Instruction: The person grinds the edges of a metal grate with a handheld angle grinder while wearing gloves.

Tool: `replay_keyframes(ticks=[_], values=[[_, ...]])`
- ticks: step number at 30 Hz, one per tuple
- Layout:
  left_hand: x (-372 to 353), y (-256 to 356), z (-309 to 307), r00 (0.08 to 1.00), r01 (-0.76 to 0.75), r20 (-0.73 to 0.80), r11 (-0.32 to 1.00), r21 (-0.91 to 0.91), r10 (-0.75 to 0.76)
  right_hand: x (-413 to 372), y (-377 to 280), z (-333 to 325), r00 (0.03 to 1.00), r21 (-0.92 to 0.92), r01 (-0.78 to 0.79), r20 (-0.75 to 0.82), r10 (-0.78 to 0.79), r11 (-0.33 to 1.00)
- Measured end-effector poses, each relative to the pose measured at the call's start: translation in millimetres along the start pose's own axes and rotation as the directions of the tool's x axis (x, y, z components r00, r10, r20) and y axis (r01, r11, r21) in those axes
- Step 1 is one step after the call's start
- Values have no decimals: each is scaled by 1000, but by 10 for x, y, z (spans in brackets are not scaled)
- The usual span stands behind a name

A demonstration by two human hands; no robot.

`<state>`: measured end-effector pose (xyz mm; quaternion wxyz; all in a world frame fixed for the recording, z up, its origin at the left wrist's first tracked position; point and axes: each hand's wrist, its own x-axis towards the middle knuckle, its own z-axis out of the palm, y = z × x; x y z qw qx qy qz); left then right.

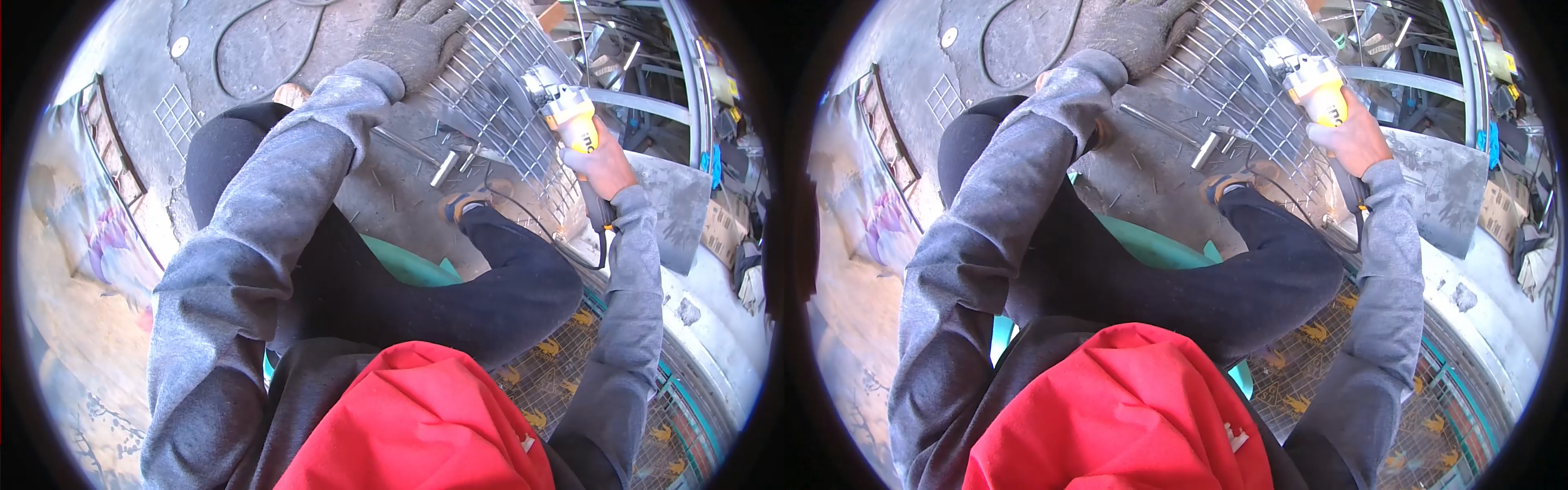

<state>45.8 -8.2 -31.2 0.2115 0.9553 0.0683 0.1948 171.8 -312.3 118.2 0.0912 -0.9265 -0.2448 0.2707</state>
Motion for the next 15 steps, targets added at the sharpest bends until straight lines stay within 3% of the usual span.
replay_keyframes(ticks=[3,5,8,12,15], values=[[13,5,-34,1000,-12,5,1000,7,12,11,-87,84,998,-47,-5,-61,3,999],[8,16,-81,1000,-7,24,1000,-28,7,-27,-228,175,980,-261,-11,-195,-42,965],[15,-17,13,1000,1,-6,999,-38,-1,-135,-360,268,960,-402,-70,-276,-48,913],[5,-19,22,1000,-2,-4,1000,-6,2,-286,-207,309,941,-447,-36,-316,-120,894],[23,11,39,1000,-6,1,1000,-16,6,-359,-121,365,942,-438,-132,-335,-26,889]])
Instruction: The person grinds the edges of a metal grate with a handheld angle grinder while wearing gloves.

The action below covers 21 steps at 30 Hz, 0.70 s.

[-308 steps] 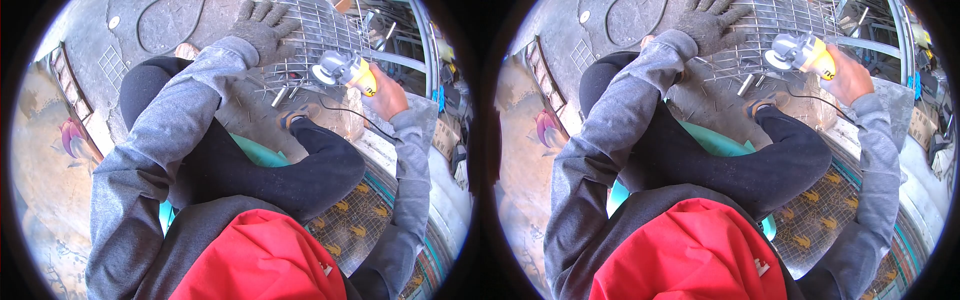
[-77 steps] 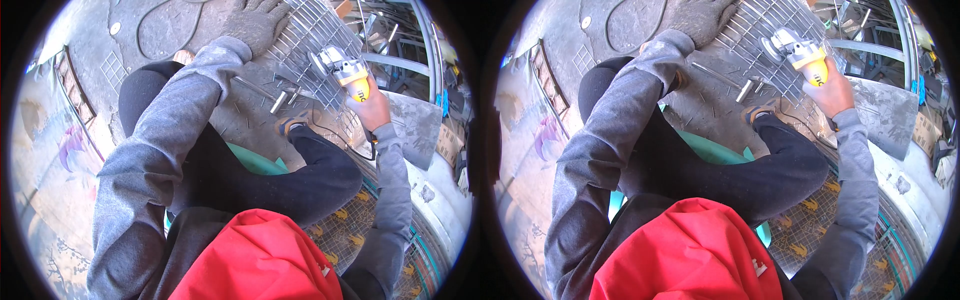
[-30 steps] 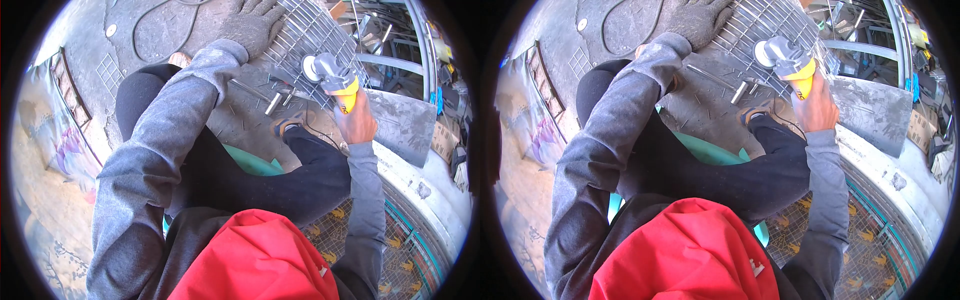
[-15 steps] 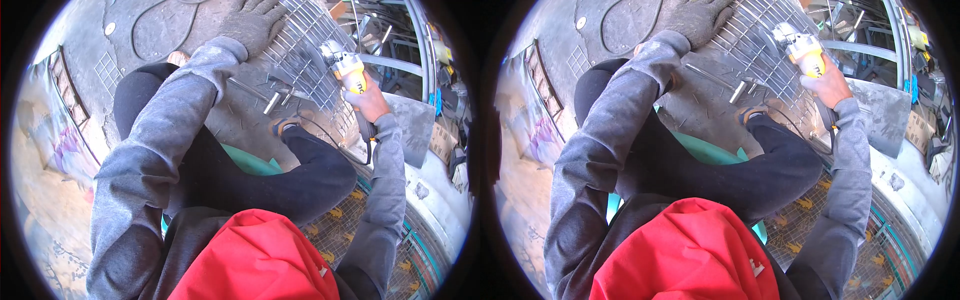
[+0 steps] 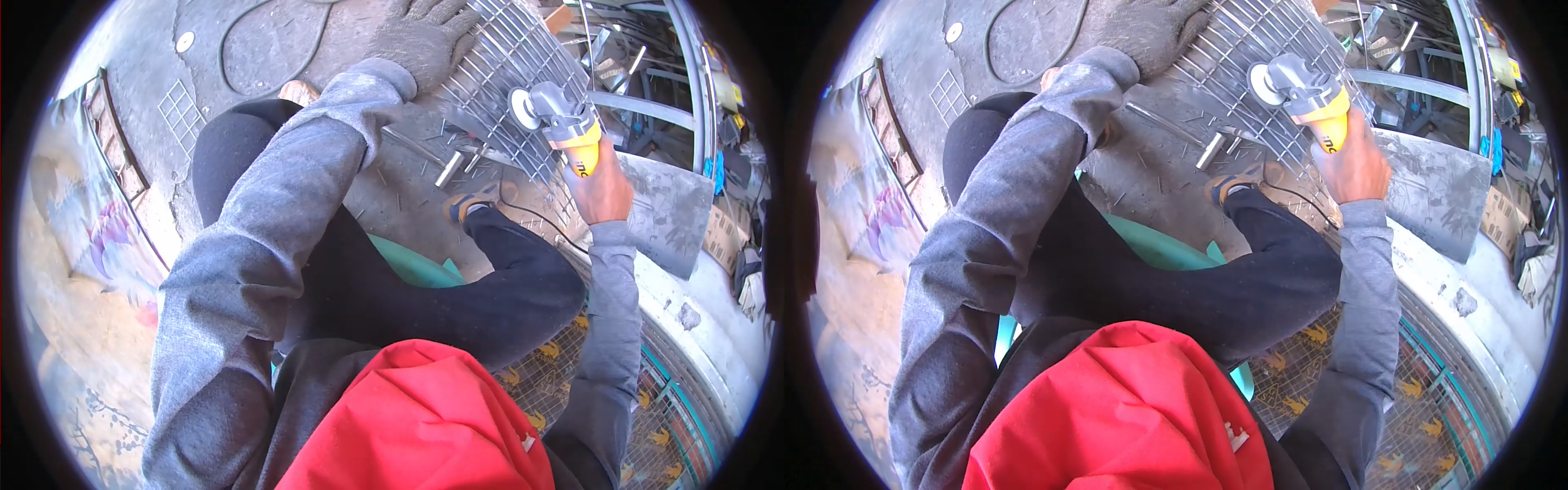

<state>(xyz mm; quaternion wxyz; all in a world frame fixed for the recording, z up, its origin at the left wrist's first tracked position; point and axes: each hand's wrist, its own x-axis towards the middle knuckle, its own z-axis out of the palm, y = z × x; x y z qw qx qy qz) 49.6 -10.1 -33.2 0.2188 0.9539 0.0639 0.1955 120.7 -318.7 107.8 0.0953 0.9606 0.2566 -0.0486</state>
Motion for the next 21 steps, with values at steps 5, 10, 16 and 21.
replay_keyframes(ticks=[5,10,16,21], values=[[-1,1,14,1000,25,2,999,-19,-25,11,-143,43,1000,64,-18,0,18,998],[2,3,-24,1000,21,6,1000,-12,-21,23,-98,-17,1000,53,-11,27,9,999],[-7,-1,7,1000,16,-18,1000,2,-16,130,137,-27,987,189,-55,157,25,980],[-1,-20,-5,1000,6,-28,1000,19,-5,310,155,-46,990,405,67,86,-112,912]])
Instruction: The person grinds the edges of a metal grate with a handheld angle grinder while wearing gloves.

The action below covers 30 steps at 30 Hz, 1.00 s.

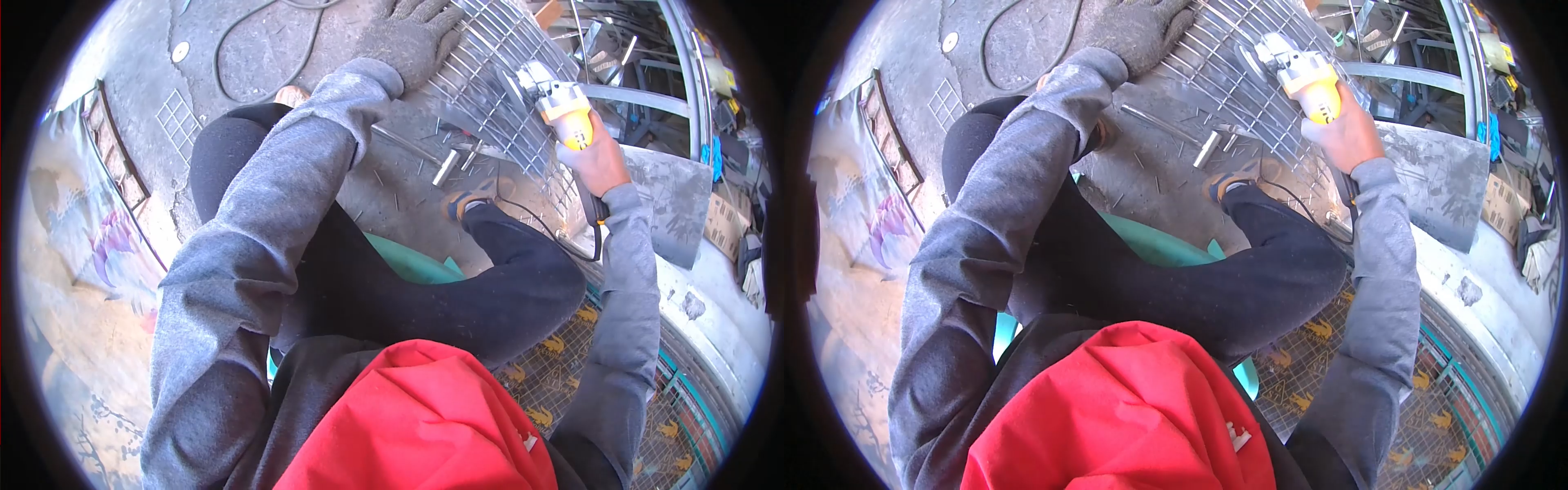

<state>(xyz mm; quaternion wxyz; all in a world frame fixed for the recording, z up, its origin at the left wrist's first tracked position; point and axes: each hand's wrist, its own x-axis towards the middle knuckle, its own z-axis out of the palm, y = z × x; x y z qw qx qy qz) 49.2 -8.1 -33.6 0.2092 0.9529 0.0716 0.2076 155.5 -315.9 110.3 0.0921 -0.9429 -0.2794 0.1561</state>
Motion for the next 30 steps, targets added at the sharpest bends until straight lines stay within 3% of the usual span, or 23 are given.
replay_keyframes(ticks=[2,9,11,24,26,30], values=[[0,10,-10,1000,-4,9,1000,25,4,161,-103,-126,967,17,-101,238,94,995],[5,2,-44,998,-42,47,999,11,41,359,86,-270,931,99,-18,364,-20,995],[0,8,-43,998,-49,36,999,4,49,297,140,-289,906,122,-129,419,67,984],[3,21,-53,994,-82,68,997,9,81,134,68,-190,925,170,-88,380,17,981],[-1,20,-64,994,-94,52,995,25,93,17,-72,-230,894,166,-239,422,150,957],[2,22,-49,994,-95,54,995,22,93,-198,97,-217,927,113,-199,345,149,974]])
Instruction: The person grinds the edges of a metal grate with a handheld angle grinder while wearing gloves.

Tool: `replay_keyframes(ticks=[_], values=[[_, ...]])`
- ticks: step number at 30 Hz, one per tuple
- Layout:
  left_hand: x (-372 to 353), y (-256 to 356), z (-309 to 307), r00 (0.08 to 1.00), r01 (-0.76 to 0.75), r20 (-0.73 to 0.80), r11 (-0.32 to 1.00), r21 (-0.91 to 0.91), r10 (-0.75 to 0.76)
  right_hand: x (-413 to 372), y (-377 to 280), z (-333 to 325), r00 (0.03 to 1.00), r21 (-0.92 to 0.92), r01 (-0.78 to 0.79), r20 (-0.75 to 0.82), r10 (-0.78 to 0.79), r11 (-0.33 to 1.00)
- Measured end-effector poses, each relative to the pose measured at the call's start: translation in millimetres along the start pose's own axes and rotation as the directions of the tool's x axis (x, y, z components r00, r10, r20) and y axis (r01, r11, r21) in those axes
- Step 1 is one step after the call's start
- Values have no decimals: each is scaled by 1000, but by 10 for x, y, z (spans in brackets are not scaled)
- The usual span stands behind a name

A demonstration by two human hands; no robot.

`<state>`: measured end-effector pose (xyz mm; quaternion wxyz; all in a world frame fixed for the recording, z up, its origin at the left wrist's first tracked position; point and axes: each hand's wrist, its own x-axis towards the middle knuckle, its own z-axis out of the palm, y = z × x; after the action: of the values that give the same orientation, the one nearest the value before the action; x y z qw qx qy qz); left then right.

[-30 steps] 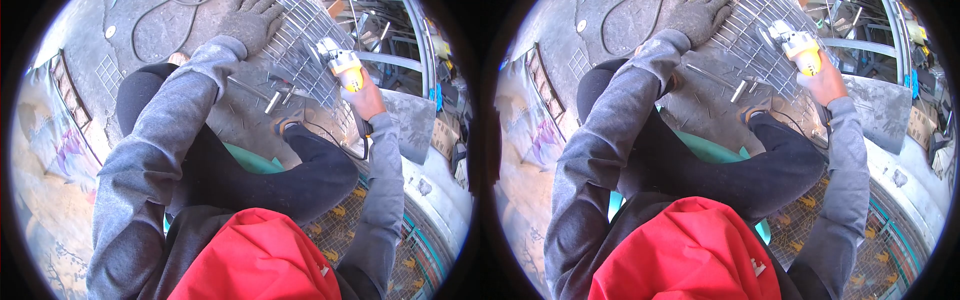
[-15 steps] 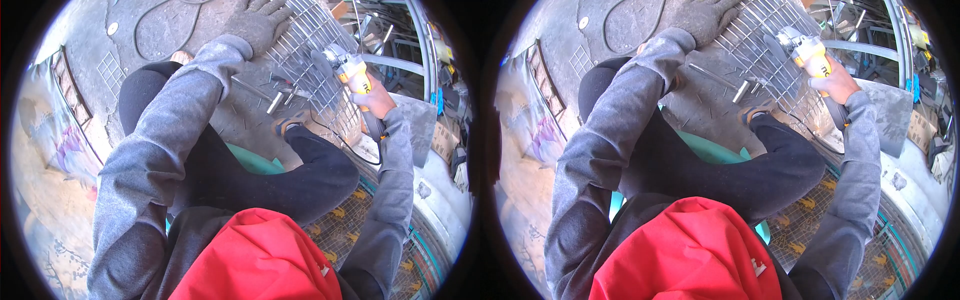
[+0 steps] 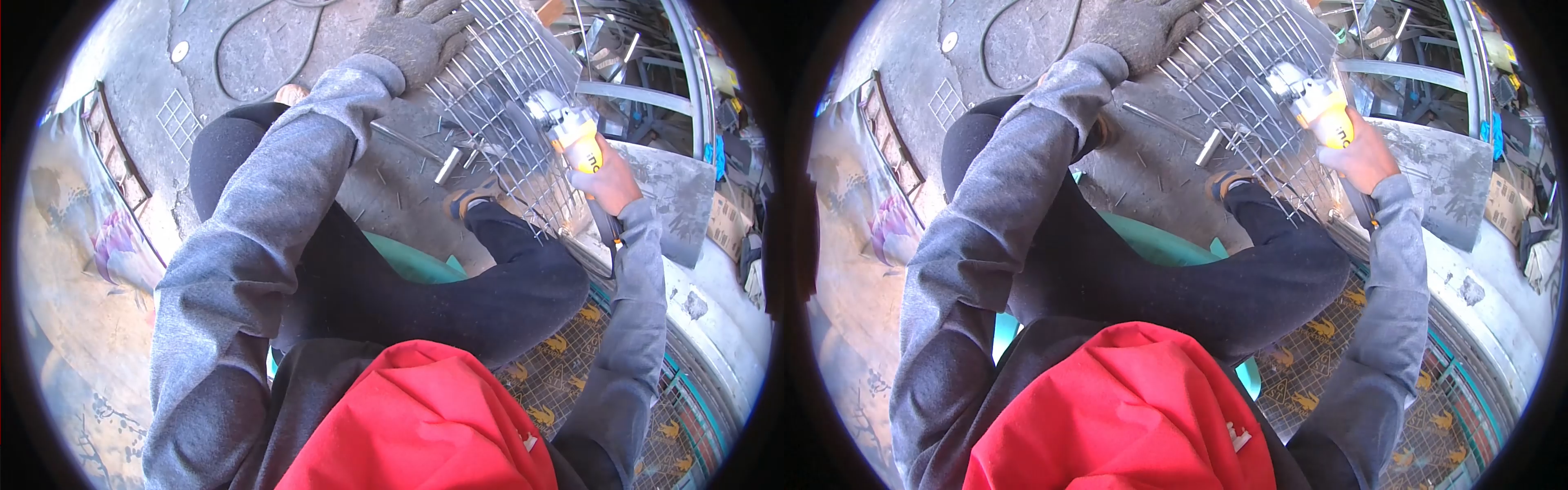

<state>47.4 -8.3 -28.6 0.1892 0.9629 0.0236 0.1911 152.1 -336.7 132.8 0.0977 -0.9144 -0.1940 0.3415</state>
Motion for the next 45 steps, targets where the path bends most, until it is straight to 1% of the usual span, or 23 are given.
replay_keyframes(ticks=[3,5,6,8,12,15,17,18,20,24,26,30,32,36,38,39,41,42,44,45], values=[[6,10,-30,1000,2,-16,1000,-7,-2,-118,151,17,998,-31,25,-52,-27,999],[4,20,-70,1000,0,2,1000,12,0,-170,212,47,984,-67,78,-156,-88,995],[4,12,-54,1000,1,2,1000,12,-1,-172,215,68,984,-67,78,-156,-88,995],[-1,22,-7,1000,16,20,1000,16,-16,-189,254,129,974,4,43,-222,-41,999],[15,40,-35,1000,19,7,1000,-20,-19,-117,297,118,974,-31,26,-223,-32,999],[2,49,-104,1000,21,18,999,-31,-21,-25,297,128,980,3,26,-197,-25,1000],[10,74,-133,999,17,44,1000,-26,-16,29,238,90,996,163,-44,-68,56,986],[13,77,-119,999,16,47,1000,-26,-15,76,244,75,996,165,-46,-66,57,985],[11,65,-104,999,23,32,1000,-14,-23,203,252,33,999,152,37,-20,-34,988],[14,73,-77,999,39,39,999,-13,-38,350,260,-44,998,148,45,33,-51,988],[15,69,-38,999,25,33,999,22,-26,388,284,-62,995,206,44,82,-62,978],[12,73,-38,999,35,40,999,17,-36,413,266,-46,995,230,58,68,-76,971],[11,75,-29,999,37,26,999,13,-38,420,234,-69,996,80,84,23,-86,993],[14,61,-35,999,38,30,999,18,-39,385,64,-79,997,16,74,-6,-74,997],[12,55,-34,999,28,26,1000,-9,-27,280,-48,-35,992,-31,78,-96,-80,996],[6,53,-27,999,31,26,999,-10,-31,230,-91,4,992,-34,79,-93,-82,996],[5,50,-14,999,35,9,999,-31,-35,144,-152,90,968,-162,63,-228,-100,985],[7,51,-16,999,37,9,999,-31,-36,120,-164,133,969,-163,64,-227,-101,985],[12,49,-21,999,33,10,999,-33,-33,99,-168,228,954,-192,6,-293,-63,981],[22,54,-32,999,35,11,999,-33,-34,105,-168,270,955,-192,7,-291,-64,981]])
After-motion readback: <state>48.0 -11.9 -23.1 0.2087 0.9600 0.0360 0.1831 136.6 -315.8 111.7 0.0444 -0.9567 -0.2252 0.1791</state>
